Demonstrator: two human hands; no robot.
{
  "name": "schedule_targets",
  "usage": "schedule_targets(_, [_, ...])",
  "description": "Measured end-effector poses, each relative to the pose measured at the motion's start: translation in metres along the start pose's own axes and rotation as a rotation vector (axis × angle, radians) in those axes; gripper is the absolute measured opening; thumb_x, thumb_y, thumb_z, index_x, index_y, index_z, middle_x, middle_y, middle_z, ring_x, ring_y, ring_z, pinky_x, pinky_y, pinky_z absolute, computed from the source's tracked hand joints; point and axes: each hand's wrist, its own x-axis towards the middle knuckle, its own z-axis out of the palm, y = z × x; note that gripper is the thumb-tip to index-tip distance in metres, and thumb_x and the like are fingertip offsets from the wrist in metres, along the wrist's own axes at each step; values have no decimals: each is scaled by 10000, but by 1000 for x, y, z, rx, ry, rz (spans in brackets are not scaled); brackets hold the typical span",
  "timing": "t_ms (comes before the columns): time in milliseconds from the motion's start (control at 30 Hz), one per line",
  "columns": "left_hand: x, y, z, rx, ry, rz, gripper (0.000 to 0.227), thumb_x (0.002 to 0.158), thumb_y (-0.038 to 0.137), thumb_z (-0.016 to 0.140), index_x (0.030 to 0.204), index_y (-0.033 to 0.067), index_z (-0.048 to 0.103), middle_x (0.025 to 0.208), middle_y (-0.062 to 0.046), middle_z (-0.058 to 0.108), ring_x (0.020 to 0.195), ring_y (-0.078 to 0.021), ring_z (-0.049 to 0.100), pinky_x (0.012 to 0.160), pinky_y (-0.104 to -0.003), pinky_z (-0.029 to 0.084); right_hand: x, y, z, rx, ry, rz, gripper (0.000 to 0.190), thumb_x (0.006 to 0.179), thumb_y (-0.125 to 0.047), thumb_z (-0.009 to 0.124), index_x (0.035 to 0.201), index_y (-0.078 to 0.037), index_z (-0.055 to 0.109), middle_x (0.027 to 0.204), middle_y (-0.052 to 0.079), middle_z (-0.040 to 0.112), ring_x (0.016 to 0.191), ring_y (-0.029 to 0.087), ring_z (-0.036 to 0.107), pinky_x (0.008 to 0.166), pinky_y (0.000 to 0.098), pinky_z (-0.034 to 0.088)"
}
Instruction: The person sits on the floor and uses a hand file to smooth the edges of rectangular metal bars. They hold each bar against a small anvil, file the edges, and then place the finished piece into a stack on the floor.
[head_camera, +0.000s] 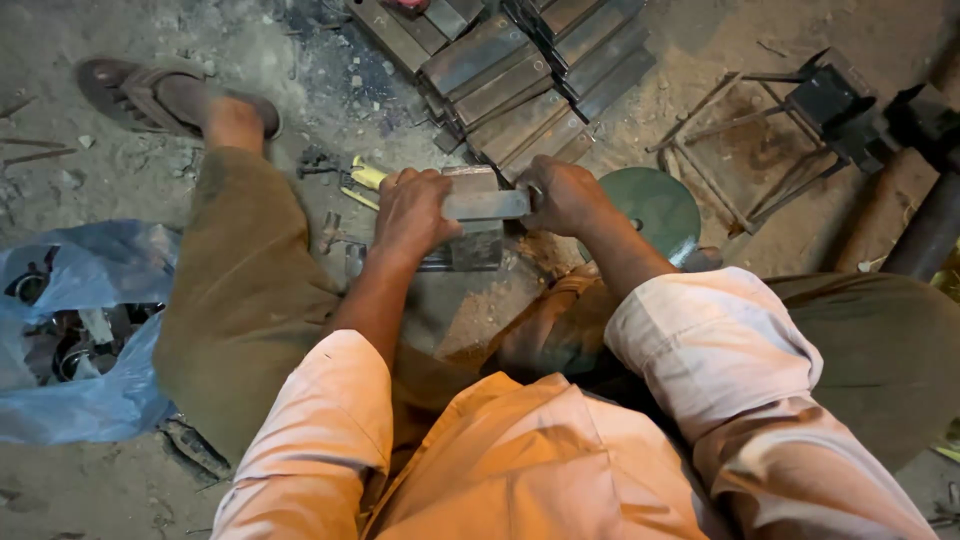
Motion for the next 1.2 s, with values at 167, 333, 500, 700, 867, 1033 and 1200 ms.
schedule_targets(167, [0,0,-1,-4,-8,-16,445,610,236,901,1005,94,754,1043,-82,701,1074,-322,613,971,-491,414,1,0,0,-3,9,-26,521,614,-266,880,1089,-122,720,1021,116,662,989,354,666,856,429,536])
schedule_targets(333, [0,1,0,-14,9,-32,472,601,243,893,1027,96,753,1045,-92,696,1075,-331,607,959,-487,420,-2,4,7,29,2,63,555,582,-260,851,1104,-136,707,1039,98,679,1001,348,670,864,428,540])
schedule_targets(500, [-1,1,2,-22,-3,-48,486,615,235,881,1063,99,749,1056,-99,694,1082,-334,608,965,-489,424,-3,4,9,-16,23,22,498,640,-278,851,1092,-123,709,1063,118,685,999,357,674,847,439,548])
schedule_targets(700, [1,-1,5,-4,-7,-37,492,619,252,894,1065,99,755,1067,-103,696,1099,-339,607,966,-497,423,-14,8,23,320,-80,543,370,649,-214,862,968,-53,764,894,116,746,809,262,702,702,386,558])
schedule_targets(867, [-2,-6,9,-61,59,-18,533,585,239,890,1082,98,759,1060,-91,701,1096,-321,615,985,-478,433,-13,12,34,655,-138,700,284,657,-124,812,913,-9,768,806,74,739,694,174,675,613,316,543])
schedule_targets(1033, [2,-4,12,1,9,-50,483,611,231,877,1068,118,768,1072,-84,704,1091,-315,613,981,-487,417,-11,10,22,590,-101,780,304,678,-114,854,937,-30,718,797,54,689,665,172,624,566,324,509])
schedule_targets(1200, [-2,-5,7,-39,10,-43,505,603,254,881,1068,102,756,1071,-87,701,1097,-318,611,981,-483,413,-8,2,14,603,-162,785,327,691,-120,843,984,0,764,866,80,716,711,180,638,574,311,507])
